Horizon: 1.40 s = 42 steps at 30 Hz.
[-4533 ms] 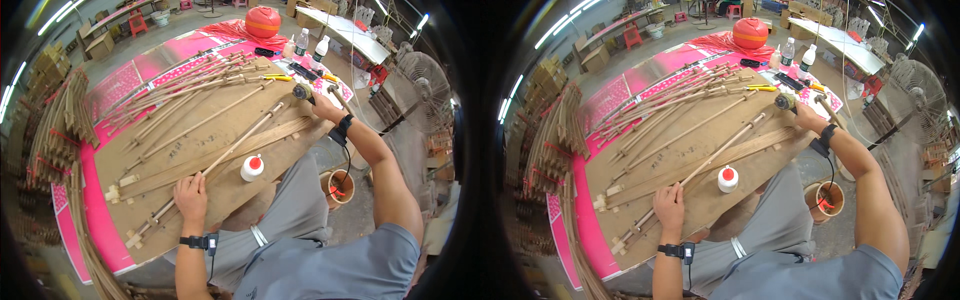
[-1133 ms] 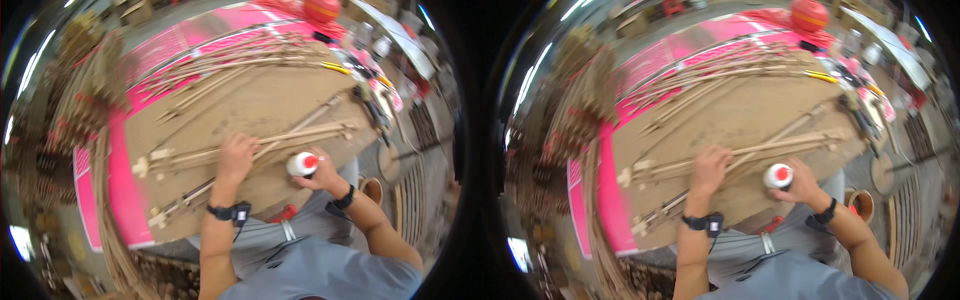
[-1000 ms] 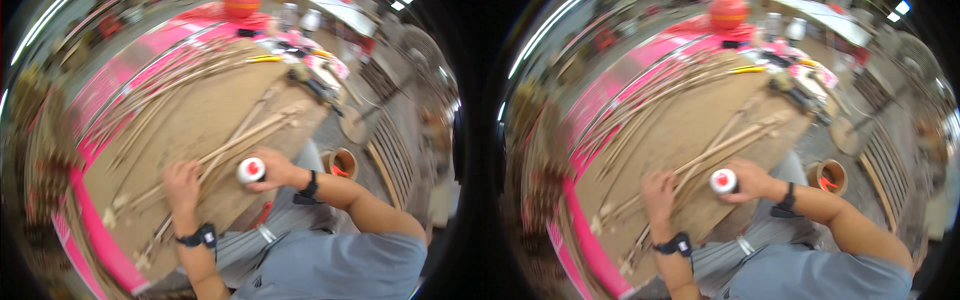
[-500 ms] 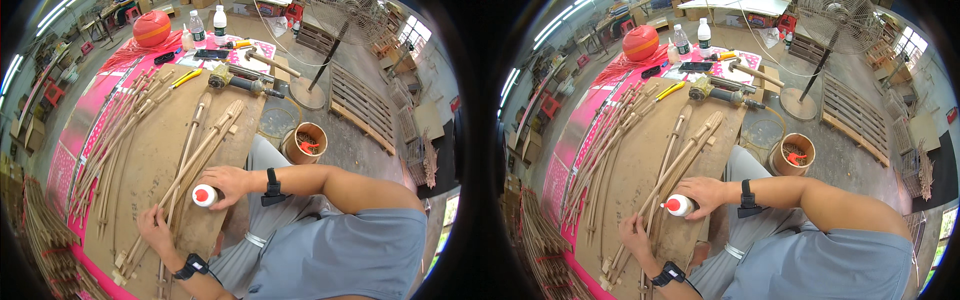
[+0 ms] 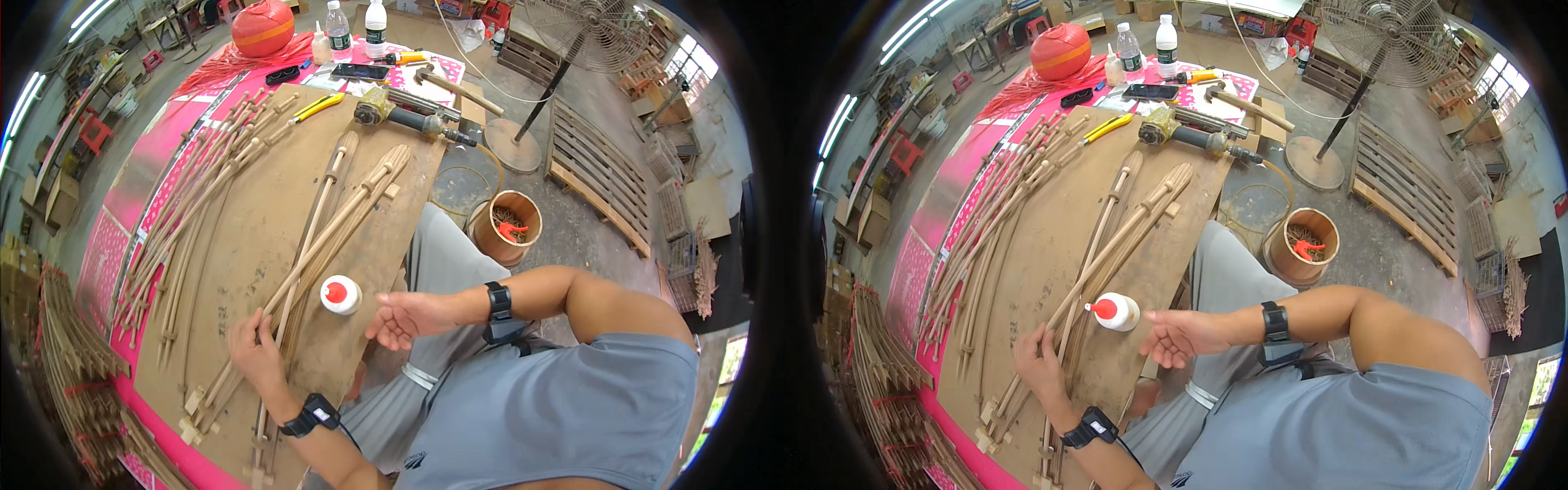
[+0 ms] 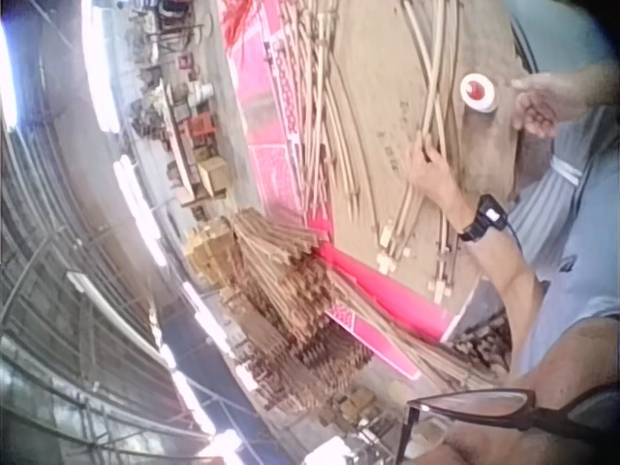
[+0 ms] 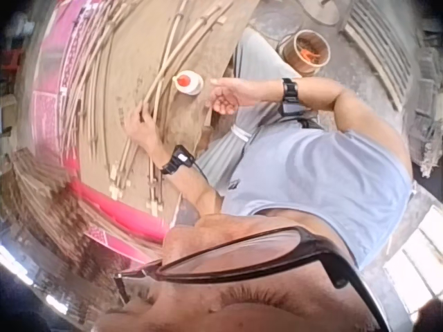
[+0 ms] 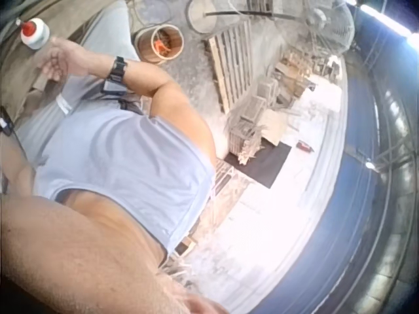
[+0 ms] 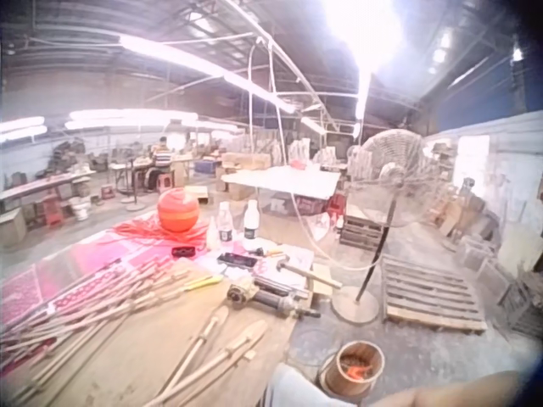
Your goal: Assembling and gluing bamboo or wood components of a furniture piece at a workbench.
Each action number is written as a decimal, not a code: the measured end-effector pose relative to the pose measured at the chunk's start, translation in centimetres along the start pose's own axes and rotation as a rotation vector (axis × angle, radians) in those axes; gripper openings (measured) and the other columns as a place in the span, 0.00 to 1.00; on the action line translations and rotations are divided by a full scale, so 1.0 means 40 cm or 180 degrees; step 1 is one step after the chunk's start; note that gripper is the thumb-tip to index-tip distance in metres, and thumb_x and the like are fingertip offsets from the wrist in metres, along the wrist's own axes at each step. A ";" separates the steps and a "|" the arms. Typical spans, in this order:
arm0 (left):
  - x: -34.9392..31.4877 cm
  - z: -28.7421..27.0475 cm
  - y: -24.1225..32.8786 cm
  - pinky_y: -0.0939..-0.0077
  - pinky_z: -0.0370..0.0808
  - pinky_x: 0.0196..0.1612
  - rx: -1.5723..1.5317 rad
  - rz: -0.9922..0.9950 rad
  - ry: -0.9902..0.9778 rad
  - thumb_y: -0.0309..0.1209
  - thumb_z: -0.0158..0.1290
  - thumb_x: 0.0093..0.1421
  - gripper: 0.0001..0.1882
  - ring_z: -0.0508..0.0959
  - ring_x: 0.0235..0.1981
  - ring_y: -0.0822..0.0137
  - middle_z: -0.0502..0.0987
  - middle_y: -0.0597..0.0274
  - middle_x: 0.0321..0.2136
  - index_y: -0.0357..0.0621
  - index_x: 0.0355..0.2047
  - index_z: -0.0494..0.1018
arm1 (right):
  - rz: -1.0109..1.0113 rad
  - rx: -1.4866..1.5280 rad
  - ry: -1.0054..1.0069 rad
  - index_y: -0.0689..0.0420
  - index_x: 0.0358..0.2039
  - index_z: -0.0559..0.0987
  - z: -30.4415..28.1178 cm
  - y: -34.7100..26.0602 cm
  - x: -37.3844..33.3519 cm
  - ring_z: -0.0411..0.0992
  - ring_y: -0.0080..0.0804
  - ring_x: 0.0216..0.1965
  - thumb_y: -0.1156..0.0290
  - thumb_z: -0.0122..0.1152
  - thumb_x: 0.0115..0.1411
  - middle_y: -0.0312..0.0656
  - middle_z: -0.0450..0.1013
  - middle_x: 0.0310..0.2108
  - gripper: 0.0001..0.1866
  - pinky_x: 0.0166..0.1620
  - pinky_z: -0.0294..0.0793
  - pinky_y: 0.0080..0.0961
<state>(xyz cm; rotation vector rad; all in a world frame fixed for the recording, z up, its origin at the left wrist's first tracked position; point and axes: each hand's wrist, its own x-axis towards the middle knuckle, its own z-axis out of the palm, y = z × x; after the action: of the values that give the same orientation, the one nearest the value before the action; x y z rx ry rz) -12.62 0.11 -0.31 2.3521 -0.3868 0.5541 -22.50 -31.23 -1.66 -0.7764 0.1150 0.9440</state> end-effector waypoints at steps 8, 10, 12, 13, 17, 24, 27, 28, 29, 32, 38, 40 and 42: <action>-0.001 0.003 0.001 0.63 0.77 0.46 -0.0111 -0.0075 0.0040 0.25 0.65 0.60 0.09 0.80 0.40 0.54 0.82 0.54 0.36 0.39 0.41 0.84 | 0.0247 0.2119 -0.0156 0.68 0.57 0.74 0.068 -0.026 0.088 0.81 0.36 0.42 0.24 0.47 0.65 0.47 0.79 0.43 0.51 0.46 0.83 0.26; 0.007 0.004 0.002 0.63 0.77 0.46 -0.0068 -0.0033 -0.0043 0.25 0.65 0.61 0.08 0.81 0.40 0.55 0.82 0.53 0.37 0.38 0.41 0.84 | 0.0156 0.2257 -0.0028 0.66 0.55 0.75 0.077 -0.024 0.114 0.81 0.37 0.41 0.24 0.51 0.64 0.47 0.79 0.43 0.49 0.46 0.84 0.24; 0.007 0.006 0.009 0.63 0.77 0.46 -0.0042 -0.0011 -0.0035 0.25 0.65 0.61 0.08 0.81 0.40 0.55 0.82 0.54 0.36 0.38 0.41 0.84 | -0.0301 0.2246 0.0172 0.66 0.54 0.76 0.082 -0.028 0.140 0.82 0.35 0.40 0.29 0.53 0.66 0.47 0.80 0.43 0.44 0.42 0.84 0.24; 0.006 0.008 0.010 0.64 0.77 0.46 -0.0008 -0.0026 -0.0016 0.24 0.65 0.61 0.08 0.80 0.39 0.56 0.82 0.54 0.36 0.37 0.41 0.83 | -0.0362 0.2256 0.0174 0.66 0.54 0.76 0.075 -0.023 0.153 0.82 0.35 0.40 0.29 0.53 0.66 0.47 0.80 0.43 0.44 0.42 0.84 0.24; -0.003 0.008 -0.009 0.64 0.77 0.46 0.0035 -0.0151 -0.0152 0.24 0.65 0.61 0.09 0.80 0.39 0.56 0.81 0.54 0.35 0.36 0.41 0.83 | -0.0145 0.2150 0.0409 0.59 0.54 0.76 0.089 -0.042 0.146 0.81 0.34 0.36 0.42 0.64 0.67 0.47 0.80 0.42 0.31 0.39 0.84 0.23; -0.005 0.006 -0.010 0.63 0.77 0.47 0.0091 -0.0131 -0.0123 0.25 0.63 0.63 0.09 0.80 0.41 0.55 0.81 0.54 0.38 0.37 0.43 0.83 | -0.2285 -0.0204 0.1601 0.57 0.59 0.75 0.008 -0.153 -0.032 0.81 0.28 0.46 0.58 0.70 0.66 0.40 0.82 0.49 0.26 0.44 0.83 0.28; -0.002 -0.001 -0.007 0.62 0.77 0.47 0.0101 -0.0056 -0.0141 0.26 0.62 0.64 0.09 0.80 0.42 0.53 0.81 0.53 0.39 0.38 0.44 0.83 | -0.2683 -0.1298 0.2045 0.58 0.59 0.74 -0.074 -0.218 -0.124 0.79 0.28 0.50 0.62 0.73 0.64 0.40 0.80 0.50 0.27 0.50 0.82 0.29; -0.001 -0.001 -0.006 0.62 0.77 0.48 0.0080 -0.0068 -0.0156 0.25 0.62 0.64 0.09 0.80 0.43 0.53 0.81 0.53 0.39 0.38 0.44 0.83 | -0.3018 -0.1493 0.2307 0.59 0.59 0.74 -0.086 -0.233 -0.143 0.79 0.27 0.51 0.64 0.75 0.62 0.40 0.80 0.51 0.29 0.53 0.80 0.29; -0.001 0.000 -0.009 0.62 0.77 0.48 0.0075 -0.0066 -0.0153 0.25 0.62 0.64 0.09 0.80 0.43 0.53 0.81 0.53 0.39 0.38 0.44 0.83 | -0.3356 -0.1685 0.2568 0.59 0.59 0.73 -0.096 -0.245 -0.157 0.78 0.26 0.52 0.66 0.77 0.60 0.39 0.79 0.51 0.30 0.55 0.79 0.30; 0.000 0.003 -0.020 0.61 0.77 0.49 0.0166 0.0206 -0.0111 0.25 0.62 0.64 0.09 0.80 0.43 0.52 0.81 0.52 0.38 0.38 0.44 0.83 | -0.3605 -0.1587 0.2799 0.60 0.60 0.72 -0.125 -0.265 -0.182 0.77 0.26 0.53 0.69 0.81 0.57 0.39 0.78 0.52 0.34 0.58 0.77 0.29; -0.001 0.004 -0.026 0.60 0.76 0.48 0.0258 0.0302 -0.0104 0.24 0.61 0.64 0.09 0.79 0.42 0.51 0.81 0.52 0.38 0.38 0.44 0.83 | -0.3793 -0.2152 0.3316 0.60 0.60 0.72 -0.118 -0.275 -0.177 0.77 0.27 0.53 0.62 0.83 0.54 0.40 0.78 0.52 0.38 0.58 0.77 0.29; -0.001 0.004 -0.020 0.60 0.76 0.48 0.0233 0.0240 -0.0084 0.25 0.60 0.65 0.09 0.80 0.42 0.51 0.81 0.52 0.37 0.37 0.44 0.83 | -0.3752 -0.2265 0.3360 0.60 0.60 0.73 -0.095 -0.279 -0.176 0.77 0.27 0.53 0.61 0.83 0.54 0.40 0.79 0.52 0.38 0.58 0.77 0.29; -0.002 0.003 -0.013 0.60 0.76 0.48 0.0211 0.0218 -0.0073 0.25 0.60 0.65 0.09 0.80 0.42 0.51 0.81 0.52 0.37 0.37 0.44 0.83 | -0.3709 -0.2384 0.3394 0.59 0.59 0.73 -0.086 -0.281 -0.169 0.77 0.27 0.53 0.60 0.83 0.54 0.40 0.79 0.52 0.38 0.57 0.77 0.29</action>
<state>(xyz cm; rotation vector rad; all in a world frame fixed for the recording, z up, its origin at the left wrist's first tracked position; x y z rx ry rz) -12.45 0.40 -0.70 2.4181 -0.4676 0.5806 -17.17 -41.94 4.77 -1.7046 0.1972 -0.6621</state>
